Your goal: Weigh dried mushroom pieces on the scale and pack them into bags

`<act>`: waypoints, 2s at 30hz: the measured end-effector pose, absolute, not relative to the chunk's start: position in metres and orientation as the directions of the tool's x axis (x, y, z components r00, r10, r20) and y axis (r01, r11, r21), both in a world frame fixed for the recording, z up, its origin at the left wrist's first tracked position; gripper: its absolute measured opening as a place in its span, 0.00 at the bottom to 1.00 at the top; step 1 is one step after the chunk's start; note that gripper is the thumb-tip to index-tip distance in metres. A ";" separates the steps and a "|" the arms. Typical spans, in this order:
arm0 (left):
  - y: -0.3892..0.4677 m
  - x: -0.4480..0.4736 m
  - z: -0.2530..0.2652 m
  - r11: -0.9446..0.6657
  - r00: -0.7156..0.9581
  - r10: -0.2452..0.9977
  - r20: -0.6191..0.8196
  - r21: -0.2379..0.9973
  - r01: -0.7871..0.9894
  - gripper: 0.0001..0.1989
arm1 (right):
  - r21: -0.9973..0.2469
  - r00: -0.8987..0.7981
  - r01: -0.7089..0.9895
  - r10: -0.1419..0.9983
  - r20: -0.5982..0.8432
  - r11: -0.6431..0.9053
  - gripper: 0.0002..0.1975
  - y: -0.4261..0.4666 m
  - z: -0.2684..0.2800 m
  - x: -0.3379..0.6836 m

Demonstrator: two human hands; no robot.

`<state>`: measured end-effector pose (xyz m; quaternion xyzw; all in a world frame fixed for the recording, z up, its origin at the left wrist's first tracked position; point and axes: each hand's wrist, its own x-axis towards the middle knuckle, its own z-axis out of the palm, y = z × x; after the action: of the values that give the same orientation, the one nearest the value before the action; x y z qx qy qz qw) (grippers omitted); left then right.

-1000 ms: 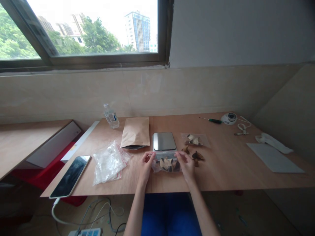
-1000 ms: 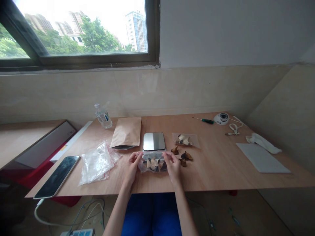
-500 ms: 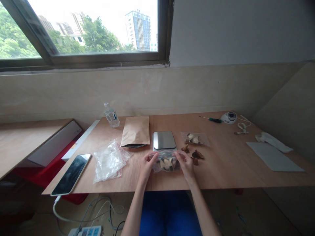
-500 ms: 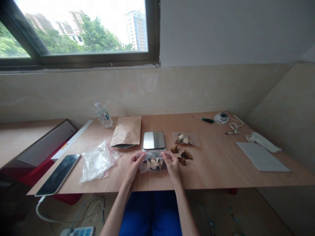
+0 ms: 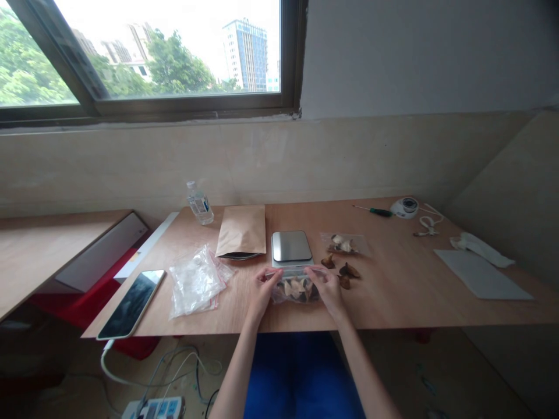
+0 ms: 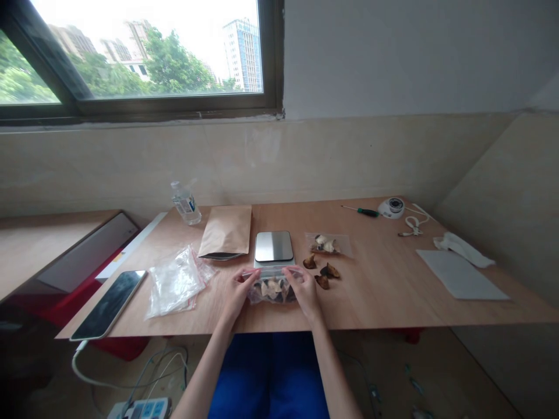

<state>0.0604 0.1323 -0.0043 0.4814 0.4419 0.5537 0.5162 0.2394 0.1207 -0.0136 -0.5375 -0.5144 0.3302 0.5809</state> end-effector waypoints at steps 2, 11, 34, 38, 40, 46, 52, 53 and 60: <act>0.129 0.060 -0.002 -0.096 -0.003 0.995 0.096 0.988 -0.121 0.13 | -0.882 0.208 0.367 0.898 0.388 0.296 0.12 0.119 -0.001 0.242; 0.124 0.067 0.023 -0.243 0.028 0.970 0.242 0.968 0.064 0.10 | -0.341 -0.420 0.756 0.813 0.403 0.559 0.07 0.125 0.072 0.230; 0.117 0.057 0.023 -0.232 -0.162 0.962 0.221 0.971 -0.055 0.12 | -0.359 -0.374 0.778 0.839 0.394 0.516 0.11 0.128 0.052 0.242; 0.120 0.064 0.026 -0.226 -0.194 0.960 0.203 0.969 -0.101 0.15 | -0.486 -0.285 0.740 0.871 0.401 0.465 0.10 0.127 0.056 0.257; 0.123 0.072 0.026 -0.206 -0.215 0.963 0.164 0.960 -0.190 0.16 | -0.561 -0.260 0.696 0.886 0.385 0.448 0.09 0.128 0.061 0.265; 0.128 0.082 0.031 -0.057 -0.039 0.998 0.047 0.946 -0.318 0.19 | -0.785 -0.086 0.545 0.951 0.298 0.295 0.11 0.143 0.091 0.326; 0.123 0.074 0.031 -0.134 -0.038 0.991 0.131 0.987 -0.084 0.19 | -0.727 0.014 0.665 0.971 0.238 0.169 0.13 0.190 0.097 0.415; 0.122 0.074 0.029 -0.129 -0.017 0.992 0.128 0.990 -0.064 0.20 | -0.693 0.015 0.703 0.972 0.235 0.157 0.14 0.196 0.091 0.423; 0.114 0.073 0.009 -0.085 0.029 0.996 0.085 0.996 -0.006 0.21 | -0.255 0.172 0.967 0.783 0.598 -0.017 0.25 0.183 0.017 0.402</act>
<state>0.0726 0.1141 0.0094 0.5271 0.4698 0.5145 0.4866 0.4018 0.1834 0.0172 -0.6980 -0.6267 -0.1463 0.3142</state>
